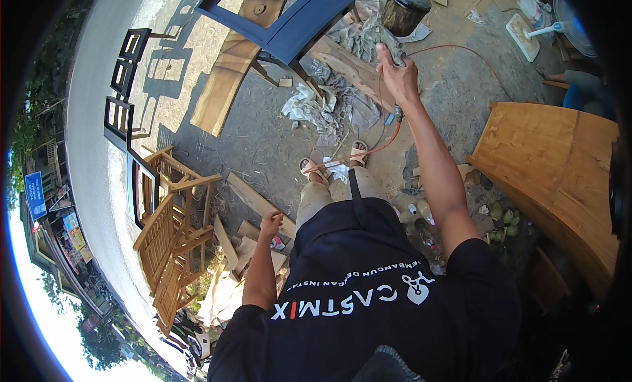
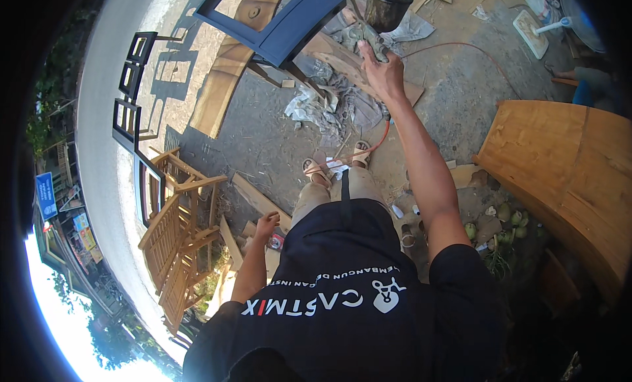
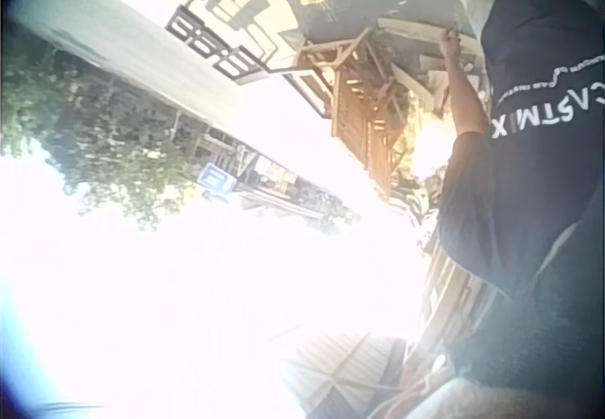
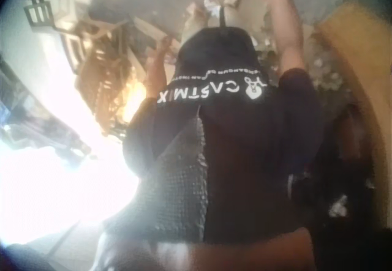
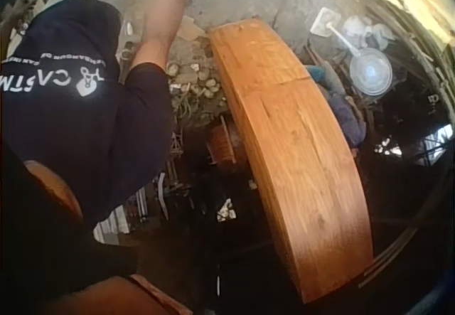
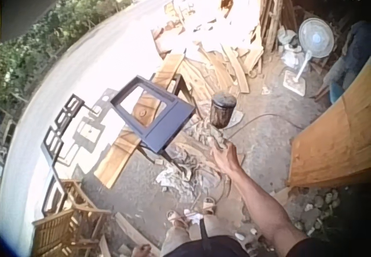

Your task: The person uses a spray gun to apply a finish to wooden window frames, moving the gun across all sides of the frames and then carrying the finished frames to a row of chairs.

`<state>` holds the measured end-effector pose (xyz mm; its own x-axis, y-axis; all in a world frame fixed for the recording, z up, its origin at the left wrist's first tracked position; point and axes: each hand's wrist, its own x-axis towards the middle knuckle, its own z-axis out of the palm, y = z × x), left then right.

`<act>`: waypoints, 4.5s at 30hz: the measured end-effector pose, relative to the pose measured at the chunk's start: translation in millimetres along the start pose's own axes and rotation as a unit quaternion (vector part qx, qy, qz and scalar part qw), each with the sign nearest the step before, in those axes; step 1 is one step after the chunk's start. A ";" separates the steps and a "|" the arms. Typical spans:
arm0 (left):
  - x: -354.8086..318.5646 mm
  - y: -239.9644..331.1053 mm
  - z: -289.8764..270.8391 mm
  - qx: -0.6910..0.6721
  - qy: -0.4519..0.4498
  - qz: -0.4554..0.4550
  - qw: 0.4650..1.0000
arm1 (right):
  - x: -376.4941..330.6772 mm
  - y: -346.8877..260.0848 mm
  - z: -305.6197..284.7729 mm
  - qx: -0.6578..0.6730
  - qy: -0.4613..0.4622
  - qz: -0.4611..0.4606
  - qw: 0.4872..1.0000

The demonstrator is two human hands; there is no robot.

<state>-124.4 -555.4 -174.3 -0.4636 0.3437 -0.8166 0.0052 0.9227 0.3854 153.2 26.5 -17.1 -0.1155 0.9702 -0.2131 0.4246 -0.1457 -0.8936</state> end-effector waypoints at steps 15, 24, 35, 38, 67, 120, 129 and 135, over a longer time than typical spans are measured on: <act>-34.2 7.0 25.6 -0.068 -0.044 -0.054 0.995 | -5.5 16.5 -10.3 -0.013 -0.020 -0.027 0.999; -23.2 14.5 18.9 -0.061 -0.044 -0.023 0.997 | -69.8 26.8 36.2 0.007 -0.128 -0.079 0.989; -42.6 14.8 21.5 -0.061 -0.033 -0.048 0.996 | -88.5 21.2 51.0 0.006 -0.124 -0.125 0.984; -43.2 19.8 18.6 -0.065 -0.030 -0.047 0.996 | -69.0 41.8 53.5 0.035 -0.081 -0.104 0.991; -19.6 27.8 25.8 -0.038 -0.050 -0.026 0.998 | 2.7 -4.2 -16.0 -0.026 -0.020 -0.142 0.989; 216.6 47.1 -158.3 -0.038 -0.160 0.025 0.986 | -87.3 -145.2 110.2 -0.088 -0.098 -0.027 0.991; 197.1 72.9 -135.6 -0.049 -0.146 -0.008 0.988 | 0.9 -120.3 85.4 -0.191 0.037 -0.066 0.979; 183.4 73.5 -114.4 -0.061 -0.136 -0.024 0.989 | 62.0 -114.8 64.8 -0.303 0.165 -0.111 0.932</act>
<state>-310.5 -444.5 -246.6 -0.2053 0.3493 -0.9142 -0.1252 0.9171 0.3786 39.2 90.8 46.7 -0.0214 0.9848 0.1722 0.8640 0.1048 -0.4924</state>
